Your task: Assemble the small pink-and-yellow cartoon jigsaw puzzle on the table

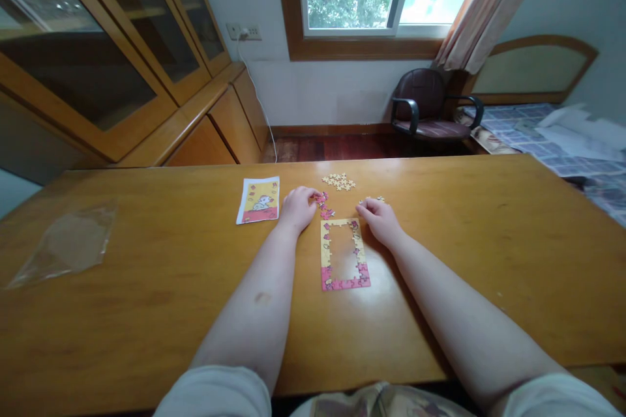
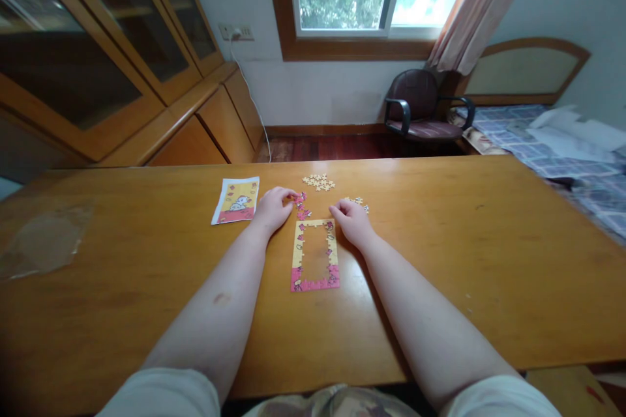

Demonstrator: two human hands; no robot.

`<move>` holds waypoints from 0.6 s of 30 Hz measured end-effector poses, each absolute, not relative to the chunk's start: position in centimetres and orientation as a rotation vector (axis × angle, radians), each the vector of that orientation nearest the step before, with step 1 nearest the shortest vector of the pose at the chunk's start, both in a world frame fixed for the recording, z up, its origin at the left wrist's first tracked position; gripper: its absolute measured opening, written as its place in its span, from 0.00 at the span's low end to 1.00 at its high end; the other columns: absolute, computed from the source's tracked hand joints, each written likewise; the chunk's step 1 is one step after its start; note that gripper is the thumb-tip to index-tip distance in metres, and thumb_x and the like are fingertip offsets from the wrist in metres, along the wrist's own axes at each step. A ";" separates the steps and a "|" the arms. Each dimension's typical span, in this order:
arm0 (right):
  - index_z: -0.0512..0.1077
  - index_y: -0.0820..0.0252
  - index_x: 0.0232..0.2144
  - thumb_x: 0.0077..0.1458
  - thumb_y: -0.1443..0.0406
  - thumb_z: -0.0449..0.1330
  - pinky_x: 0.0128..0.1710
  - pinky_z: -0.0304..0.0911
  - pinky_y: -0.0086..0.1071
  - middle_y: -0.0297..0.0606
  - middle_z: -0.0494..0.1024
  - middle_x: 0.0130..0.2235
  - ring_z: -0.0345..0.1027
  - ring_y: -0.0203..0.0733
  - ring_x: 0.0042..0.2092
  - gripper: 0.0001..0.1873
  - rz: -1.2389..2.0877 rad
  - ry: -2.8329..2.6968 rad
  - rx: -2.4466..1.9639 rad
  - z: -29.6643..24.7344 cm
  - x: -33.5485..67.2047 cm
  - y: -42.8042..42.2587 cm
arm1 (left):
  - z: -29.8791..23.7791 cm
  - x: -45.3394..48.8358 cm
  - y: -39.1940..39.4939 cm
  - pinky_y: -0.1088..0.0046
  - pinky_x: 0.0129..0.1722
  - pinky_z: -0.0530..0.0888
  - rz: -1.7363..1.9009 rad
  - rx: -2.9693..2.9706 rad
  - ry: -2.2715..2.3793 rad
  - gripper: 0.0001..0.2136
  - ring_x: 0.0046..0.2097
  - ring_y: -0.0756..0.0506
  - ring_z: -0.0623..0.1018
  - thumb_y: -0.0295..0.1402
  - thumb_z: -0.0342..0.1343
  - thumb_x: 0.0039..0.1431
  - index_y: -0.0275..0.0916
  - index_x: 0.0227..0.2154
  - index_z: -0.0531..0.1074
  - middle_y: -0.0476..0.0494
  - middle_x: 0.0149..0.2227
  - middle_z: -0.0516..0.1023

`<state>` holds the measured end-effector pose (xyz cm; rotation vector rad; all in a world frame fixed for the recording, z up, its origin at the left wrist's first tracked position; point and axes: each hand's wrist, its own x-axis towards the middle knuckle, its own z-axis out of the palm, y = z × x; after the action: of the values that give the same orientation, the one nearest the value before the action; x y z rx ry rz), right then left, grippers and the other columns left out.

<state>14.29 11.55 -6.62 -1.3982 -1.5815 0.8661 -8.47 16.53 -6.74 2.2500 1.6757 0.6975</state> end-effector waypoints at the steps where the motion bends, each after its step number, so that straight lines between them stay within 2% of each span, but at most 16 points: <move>1: 0.59 0.57 0.17 0.51 0.54 0.55 0.28 0.49 0.31 0.28 0.57 0.20 0.52 0.36 0.26 0.18 0.870 -1.584 -1.398 -6.5 14.3 11.5 | -6.7 -8.5 16.5 0.65 0.48 0.69 0.690 2.252 1.666 0.09 0.45 0.43 0.74 0.30 0.54 0.56 0.45 0.38 0.77 0.46 0.40 0.77; 5: 0.59 0.57 0.17 0.51 0.54 0.55 0.28 0.48 0.31 0.28 0.57 0.20 0.51 0.35 0.26 0.18 0.900 -1.579 -1.396 -6.5 14.3 11.5 | -6.5 -8.4 16.5 0.65 0.48 0.69 0.649 2.269 1.638 0.09 0.46 0.42 0.74 0.33 0.53 0.59 0.45 0.39 0.77 0.46 0.42 0.77; 18: 0.60 0.57 0.18 0.51 0.54 0.55 0.29 0.50 0.31 0.28 0.58 0.20 0.53 0.36 0.26 0.18 0.913 -1.581 -1.393 -6.7 14.3 11.7 | -5.9 -7.5 15.7 0.62 0.49 0.66 0.558 2.425 1.521 0.12 0.46 0.43 0.72 0.30 0.51 0.60 0.48 0.40 0.77 0.46 0.43 0.77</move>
<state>14.28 11.66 -6.70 -1.3930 -1.5809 0.9125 -7.47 15.74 -5.93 2.4251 1.5213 0.5583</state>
